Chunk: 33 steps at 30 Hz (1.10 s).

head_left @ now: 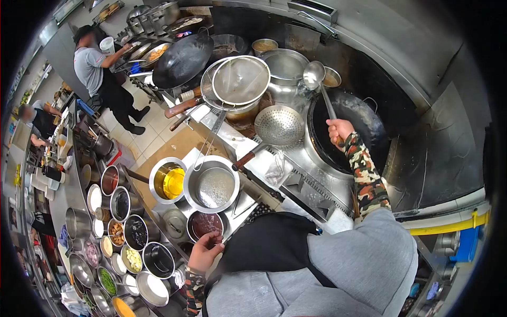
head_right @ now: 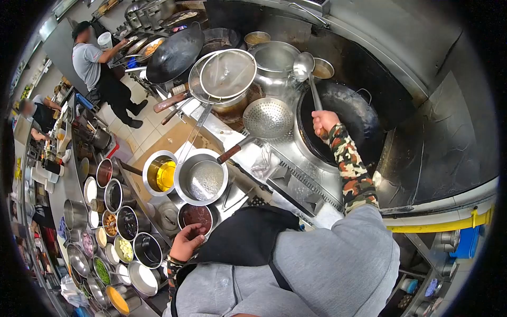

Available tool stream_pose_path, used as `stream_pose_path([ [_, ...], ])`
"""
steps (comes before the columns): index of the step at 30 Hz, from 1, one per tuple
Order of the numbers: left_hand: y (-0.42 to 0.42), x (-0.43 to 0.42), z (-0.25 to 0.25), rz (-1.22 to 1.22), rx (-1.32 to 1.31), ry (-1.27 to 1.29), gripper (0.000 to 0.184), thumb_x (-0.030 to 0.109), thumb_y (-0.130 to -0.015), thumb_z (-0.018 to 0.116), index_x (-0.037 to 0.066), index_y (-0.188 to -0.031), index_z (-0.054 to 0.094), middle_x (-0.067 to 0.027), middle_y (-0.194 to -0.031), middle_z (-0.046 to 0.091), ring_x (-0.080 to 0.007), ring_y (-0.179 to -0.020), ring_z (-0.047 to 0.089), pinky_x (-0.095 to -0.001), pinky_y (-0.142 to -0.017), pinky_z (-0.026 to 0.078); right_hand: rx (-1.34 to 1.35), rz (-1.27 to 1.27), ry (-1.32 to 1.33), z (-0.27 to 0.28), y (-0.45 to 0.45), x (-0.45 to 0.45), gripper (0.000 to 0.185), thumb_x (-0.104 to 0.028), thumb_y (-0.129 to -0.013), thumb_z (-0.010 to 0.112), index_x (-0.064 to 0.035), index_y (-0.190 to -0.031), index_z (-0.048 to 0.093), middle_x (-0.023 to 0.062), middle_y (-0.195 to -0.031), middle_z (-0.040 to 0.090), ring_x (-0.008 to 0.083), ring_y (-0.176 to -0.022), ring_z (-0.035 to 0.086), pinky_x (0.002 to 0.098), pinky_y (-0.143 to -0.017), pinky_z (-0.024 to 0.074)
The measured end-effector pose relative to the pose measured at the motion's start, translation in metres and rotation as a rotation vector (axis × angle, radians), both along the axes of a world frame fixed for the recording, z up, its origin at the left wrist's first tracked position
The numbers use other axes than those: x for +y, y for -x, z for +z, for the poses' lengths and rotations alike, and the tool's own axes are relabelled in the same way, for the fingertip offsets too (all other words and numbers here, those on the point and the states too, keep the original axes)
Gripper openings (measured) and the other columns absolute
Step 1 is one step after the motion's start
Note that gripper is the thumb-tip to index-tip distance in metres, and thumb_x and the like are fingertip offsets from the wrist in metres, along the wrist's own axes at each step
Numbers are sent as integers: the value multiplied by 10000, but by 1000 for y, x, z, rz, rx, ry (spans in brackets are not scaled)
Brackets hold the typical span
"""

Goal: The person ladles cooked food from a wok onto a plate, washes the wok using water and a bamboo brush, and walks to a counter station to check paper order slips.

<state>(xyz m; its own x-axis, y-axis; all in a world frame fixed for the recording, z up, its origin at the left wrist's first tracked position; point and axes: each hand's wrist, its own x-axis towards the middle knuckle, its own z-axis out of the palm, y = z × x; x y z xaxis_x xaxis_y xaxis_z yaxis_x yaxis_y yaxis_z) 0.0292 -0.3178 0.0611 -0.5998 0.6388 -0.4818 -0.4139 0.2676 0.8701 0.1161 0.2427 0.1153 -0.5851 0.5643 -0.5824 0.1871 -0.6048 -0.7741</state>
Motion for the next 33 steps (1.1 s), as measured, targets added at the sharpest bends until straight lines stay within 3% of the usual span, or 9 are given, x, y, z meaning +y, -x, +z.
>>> stream_pose_path([
  [4,-1,-3,-5,-2,8,9,401,-14,-811,661,-35,-1186,523,-73,-1043,624,-130,-978,574,-263,-878,463,-88,-40,-374,-10,-10,-41,133,-68,-833,556,-82,-929,464,3,-582,449,119,-364,400,309,-311,350],
  [12,-9,-9,0,17,16,30,409,17,-816,675,-24,-1194,523,-62,-1043,611,-128,-970,568,-263,-863,468,-60,-147,-574,-40,26,-87,64,-59,-793,513,-31,-848,530,21,-532,475,120,-359,427,289,-323,338],
  [14,-13,-10,7,54,39,61,421,32,-816,681,-18,-1201,520,-63,-1045,606,-131,-981,565,-268,-867,468,-8,-121,-650,-69,33,-118,134,-33,-794,486,-12,-912,545,42,-586,511,122,-410,472,284,-372,393],
  [18,-29,-20,13,106,74,48,454,81,-811,699,-8,-1216,515,-69,-1059,604,-131,-993,562,-264,-863,467,-28,-182,-540,-122,39,-166,538,18,-814,502,-44,-1341,410,25,-628,508,103,-439,460,278,-378,406],
  [20,-40,-28,9,72,98,132,429,12,-835,645,-1,-1239,501,-70,-1093,600,-130,-1009,561,-267,-894,461,-133,-77,-476,-124,47,-178,658,45,-835,504,-134,-1436,306,106,-950,593,136,-519,505,285,-387,430],
  [22,-52,-29,14,76,97,141,431,41,-836,660,-7,-1233,500,-76,-1105,598,-135,-1023,558,-264,-886,463,-108,-38,-507,-127,63,-190,677,59,-836,496,-171,-1441,296,129,-1078,551,171,-537,516,298,-389,449],
  [26,-71,-27,21,146,120,147,452,60,-835,665,-14,-1247,493,-83,-1104,602,-143,-1031,563,-270,-886,469,-31,-14,-455,-166,99,-203,666,58,-829,512,-183,-1420,321,125,-1057,539,186,-558,526,307,-427,481],
  [29,-90,-28,23,232,119,181,466,93,-823,683,-23,-1236,502,-93,-1088,610,-147,-1018,570,-273,-873,475,-45,-10,-337,-213,117,-207,582,61,-815,531,-149,-1345,415,115,-1145,515,179,-725,548,306,-539,505],
  [33,-132,-34,14,416,78,233,473,142,-810,705,-30,-1212,523,-103,-1069,618,-153,-983,583,-270,-850,480,4,376,-248,-180,77,-242,466,-52,-861,545,-87,-1314,438,68,-1057,526,153,-872,537,339,-737,485],
])
